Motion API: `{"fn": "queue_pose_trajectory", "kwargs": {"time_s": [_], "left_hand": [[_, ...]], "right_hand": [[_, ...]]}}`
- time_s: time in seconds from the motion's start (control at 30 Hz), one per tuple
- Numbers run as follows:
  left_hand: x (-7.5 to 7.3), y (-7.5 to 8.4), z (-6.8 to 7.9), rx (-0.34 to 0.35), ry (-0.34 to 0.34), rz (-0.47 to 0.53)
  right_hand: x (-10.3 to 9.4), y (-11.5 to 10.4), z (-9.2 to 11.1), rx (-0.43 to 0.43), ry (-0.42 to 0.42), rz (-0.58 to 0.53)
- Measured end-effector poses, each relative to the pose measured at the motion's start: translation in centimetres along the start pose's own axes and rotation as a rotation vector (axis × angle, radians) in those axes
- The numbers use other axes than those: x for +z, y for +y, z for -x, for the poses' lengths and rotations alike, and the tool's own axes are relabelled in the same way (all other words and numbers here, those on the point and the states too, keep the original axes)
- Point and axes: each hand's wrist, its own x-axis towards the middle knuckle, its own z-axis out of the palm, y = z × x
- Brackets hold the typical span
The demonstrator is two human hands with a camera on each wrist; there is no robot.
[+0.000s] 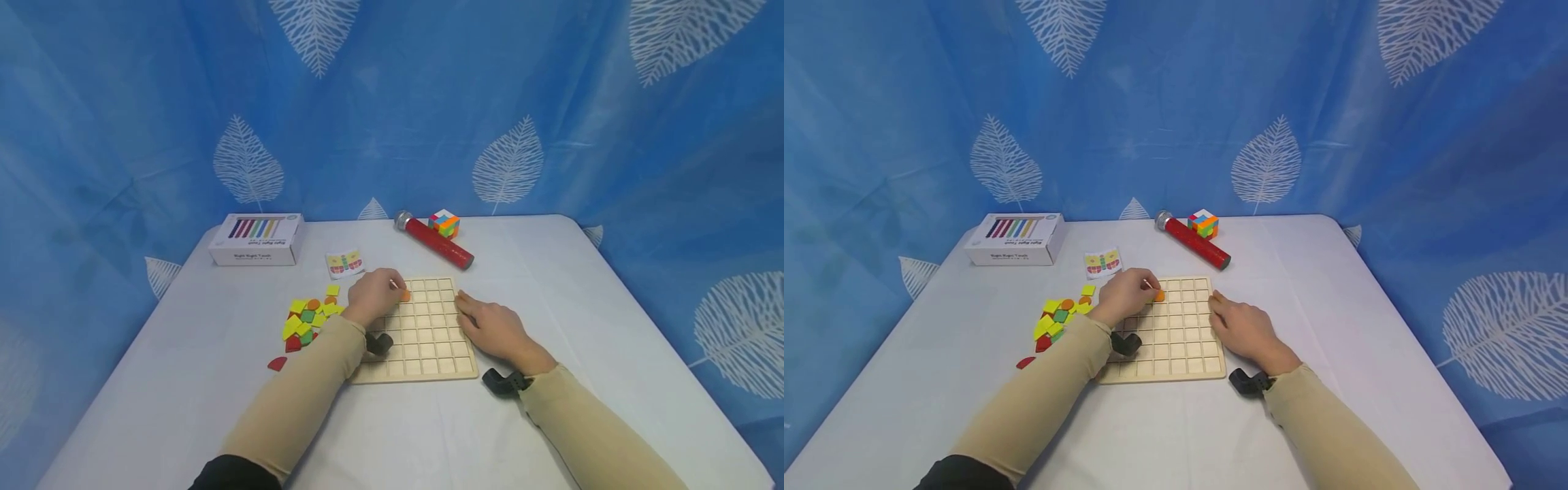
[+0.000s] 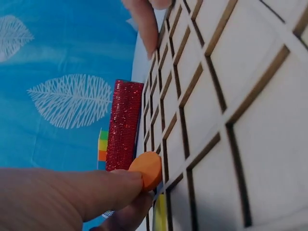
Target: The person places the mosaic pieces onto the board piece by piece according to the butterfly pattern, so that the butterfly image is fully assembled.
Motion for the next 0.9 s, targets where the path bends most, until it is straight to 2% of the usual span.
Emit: {"fn": "queue_pose_trajectory", "kwargs": {"time_s": [0.37,0.53,0.63,0.73,0.9], "left_hand": [[0.5,0.3,-0.3,-0.026,-0.011,-0.061],[0.1,-0.1,0.5,-0.006,0.021,-0.033],[-0.9,-1.5,1.5,-0.054,0.082,0.023],[-2.5,-3.9,2.2,-0.132,0.155,0.075],[-4.7,-8.1,3.1,-0.240,0.180,0.129]], "right_hand": [[0.1,-0.1,-0.1,-0.021,0.012,-0.001],[0.1,0.1,0.0,-0.026,0.020,-0.005],[0.0,0.1,0.0,-0.029,0.016,-0.015],[-0.1,0.0,0.0,-0.020,0.009,-0.004],[-0.2,0.1,0.0,0.000,-0.001,0.013]]}}
